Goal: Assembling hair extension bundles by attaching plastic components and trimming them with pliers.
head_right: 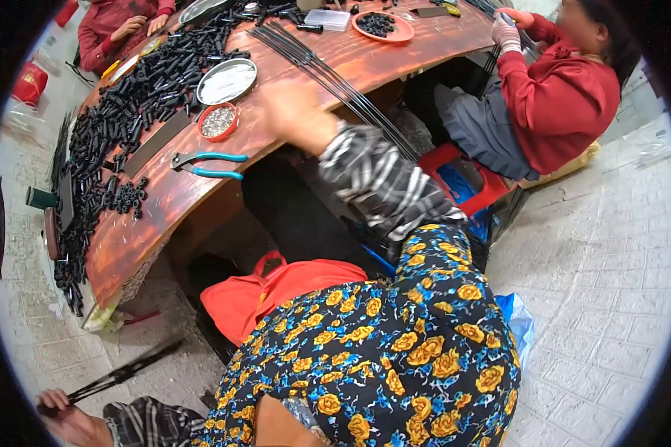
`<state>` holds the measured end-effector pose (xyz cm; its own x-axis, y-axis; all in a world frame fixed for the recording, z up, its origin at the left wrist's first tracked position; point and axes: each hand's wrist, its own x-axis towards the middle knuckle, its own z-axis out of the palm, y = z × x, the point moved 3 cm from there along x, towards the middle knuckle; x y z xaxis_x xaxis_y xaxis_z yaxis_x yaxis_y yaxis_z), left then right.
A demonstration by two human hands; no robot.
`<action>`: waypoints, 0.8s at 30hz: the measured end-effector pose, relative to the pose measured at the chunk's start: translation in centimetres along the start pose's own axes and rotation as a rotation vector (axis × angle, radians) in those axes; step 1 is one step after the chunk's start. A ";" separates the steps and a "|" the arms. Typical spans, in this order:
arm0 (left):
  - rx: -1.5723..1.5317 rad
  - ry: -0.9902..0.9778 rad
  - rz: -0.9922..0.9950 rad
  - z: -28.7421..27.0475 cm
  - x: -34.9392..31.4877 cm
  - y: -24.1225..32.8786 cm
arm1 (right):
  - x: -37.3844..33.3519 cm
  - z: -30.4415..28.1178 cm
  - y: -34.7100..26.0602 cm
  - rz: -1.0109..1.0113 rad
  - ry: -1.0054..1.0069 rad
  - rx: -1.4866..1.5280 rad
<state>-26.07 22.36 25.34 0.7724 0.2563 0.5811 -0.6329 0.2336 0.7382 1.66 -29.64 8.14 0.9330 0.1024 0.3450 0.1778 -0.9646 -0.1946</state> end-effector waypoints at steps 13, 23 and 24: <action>0.845 0.533 -0.780 -10.6 -15.0 -20.0 | -3.9 0.3 14.0 0.188 -0.167 0.098; 0.855 0.630 -1.135 -20.5 -25.6 -25.9 | -4.4 0.8 13.7 0.169 -0.150 0.074; 0.854 0.637 -1.135 -24.7 -28.4 -27.0 | -4.2 0.9 13.5 0.169 -0.180 0.047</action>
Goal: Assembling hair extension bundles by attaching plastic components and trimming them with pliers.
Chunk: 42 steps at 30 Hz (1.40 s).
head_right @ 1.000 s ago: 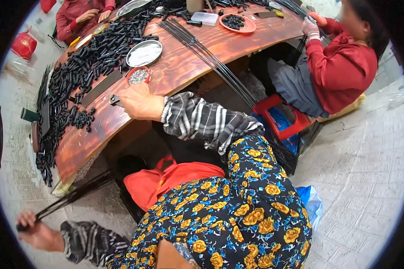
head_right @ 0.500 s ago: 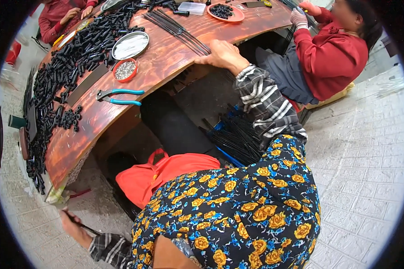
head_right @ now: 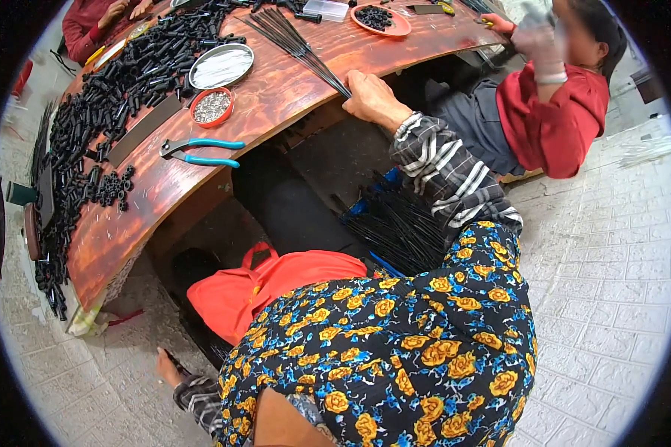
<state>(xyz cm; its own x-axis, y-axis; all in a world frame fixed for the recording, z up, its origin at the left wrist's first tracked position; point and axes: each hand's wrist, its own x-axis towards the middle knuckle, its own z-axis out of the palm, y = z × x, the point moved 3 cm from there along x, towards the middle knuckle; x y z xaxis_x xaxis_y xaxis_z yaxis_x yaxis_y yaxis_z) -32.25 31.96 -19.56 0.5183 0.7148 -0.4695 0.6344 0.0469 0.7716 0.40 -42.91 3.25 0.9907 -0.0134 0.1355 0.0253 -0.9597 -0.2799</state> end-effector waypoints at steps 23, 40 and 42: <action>-0.023 -1.200 0.467 30.3 -27.0 28.6 | -7.5 2.1 -5.0 0.452 -0.333 1.190; -0.261 -1.266 0.001 48.7 -35.0 31.1 | -7.9 2.7 -1.6 0.282 -0.313 1.349; -0.277 -1.257 -0.012 49.3 -35.2 31.4 | -7.5 2.4 -1.2 0.258 -0.318 1.362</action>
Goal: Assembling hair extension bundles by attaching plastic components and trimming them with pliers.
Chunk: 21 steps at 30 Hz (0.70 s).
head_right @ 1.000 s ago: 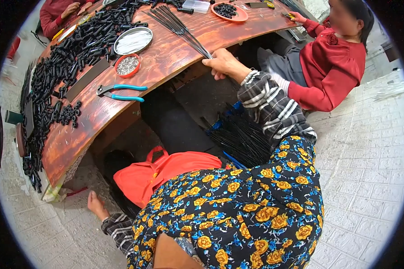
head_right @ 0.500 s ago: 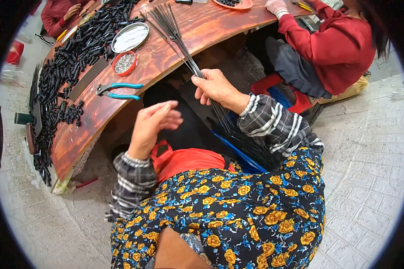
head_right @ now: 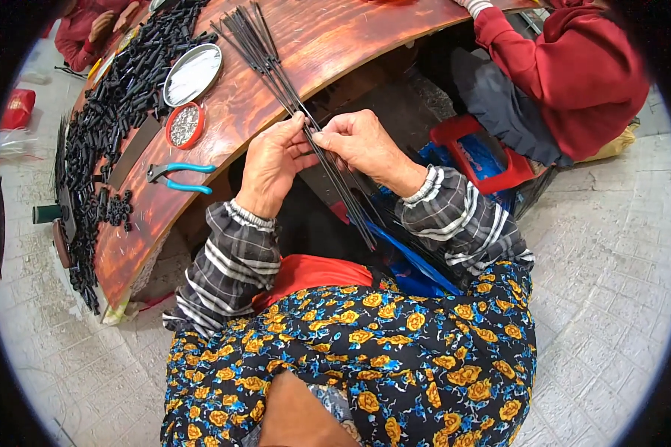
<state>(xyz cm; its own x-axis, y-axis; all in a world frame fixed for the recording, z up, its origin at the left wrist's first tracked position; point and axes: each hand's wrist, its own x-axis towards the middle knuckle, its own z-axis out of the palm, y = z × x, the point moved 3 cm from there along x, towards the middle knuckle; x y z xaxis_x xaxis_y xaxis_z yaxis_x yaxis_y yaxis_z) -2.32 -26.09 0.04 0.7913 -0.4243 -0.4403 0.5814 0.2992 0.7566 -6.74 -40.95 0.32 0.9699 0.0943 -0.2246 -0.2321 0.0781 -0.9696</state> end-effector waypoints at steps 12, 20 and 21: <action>-0.029 -0.029 -0.091 1.2 1.4 0.1 | 0.4 -3.0 -1.5 -0.028 0.141 -0.214; -0.014 -0.067 -0.109 0.7 1.8 -0.1 | 0.7 -2.2 -0.9 0.067 0.022 -0.172; -0.020 -0.086 -0.122 0.6 1.8 -0.1 | 0.8 -2.2 -0.9 0.074 0.020 -0.162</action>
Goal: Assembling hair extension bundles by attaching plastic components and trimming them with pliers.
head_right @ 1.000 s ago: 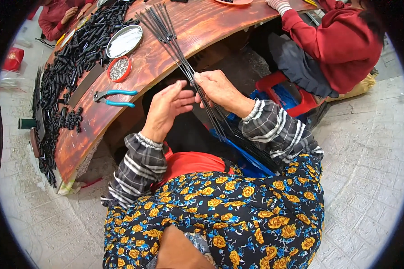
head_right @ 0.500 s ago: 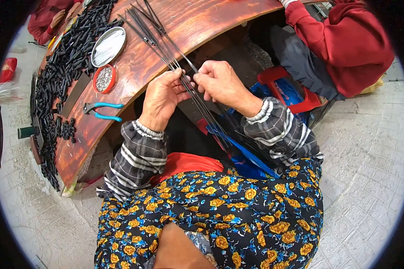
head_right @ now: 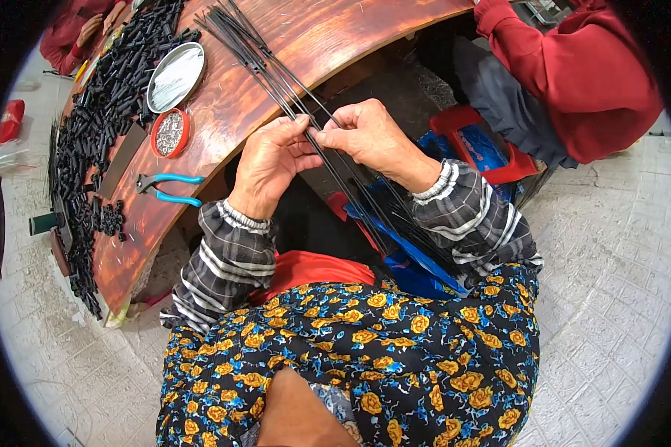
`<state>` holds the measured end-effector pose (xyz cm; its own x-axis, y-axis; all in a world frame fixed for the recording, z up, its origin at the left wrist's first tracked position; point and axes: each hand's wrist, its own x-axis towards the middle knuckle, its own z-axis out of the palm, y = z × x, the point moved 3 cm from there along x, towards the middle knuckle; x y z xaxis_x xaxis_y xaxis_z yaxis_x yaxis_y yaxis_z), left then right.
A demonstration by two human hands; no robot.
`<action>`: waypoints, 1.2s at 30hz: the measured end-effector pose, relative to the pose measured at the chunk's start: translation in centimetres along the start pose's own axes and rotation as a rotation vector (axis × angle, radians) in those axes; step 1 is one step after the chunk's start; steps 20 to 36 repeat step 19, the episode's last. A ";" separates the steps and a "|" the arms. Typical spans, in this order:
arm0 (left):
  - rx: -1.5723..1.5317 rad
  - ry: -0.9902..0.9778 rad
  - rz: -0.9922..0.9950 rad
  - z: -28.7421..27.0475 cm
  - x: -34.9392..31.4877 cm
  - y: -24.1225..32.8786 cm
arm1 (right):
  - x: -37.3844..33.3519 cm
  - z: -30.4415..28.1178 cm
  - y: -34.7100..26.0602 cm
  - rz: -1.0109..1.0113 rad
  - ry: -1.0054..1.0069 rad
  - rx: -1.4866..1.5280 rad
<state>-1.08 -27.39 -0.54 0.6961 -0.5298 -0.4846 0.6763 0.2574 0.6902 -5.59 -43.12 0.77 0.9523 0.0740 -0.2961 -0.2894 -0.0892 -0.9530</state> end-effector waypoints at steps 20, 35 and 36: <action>0.030 -0.086 0.026 -0.7 -0.6 0.3 | -0.7 2.4 0.4 0.032 -0.036 0.137; 0.030 -0.086 0.026 -0.7 -0.6 0.3 | -0.7 2.4 0.4 0.032 -0.036 0.137; 0.030 -0.086 0.026 -0.7 -0.6 0.3 | -0.7 2.4 0.4 0.032 -0.036 0.137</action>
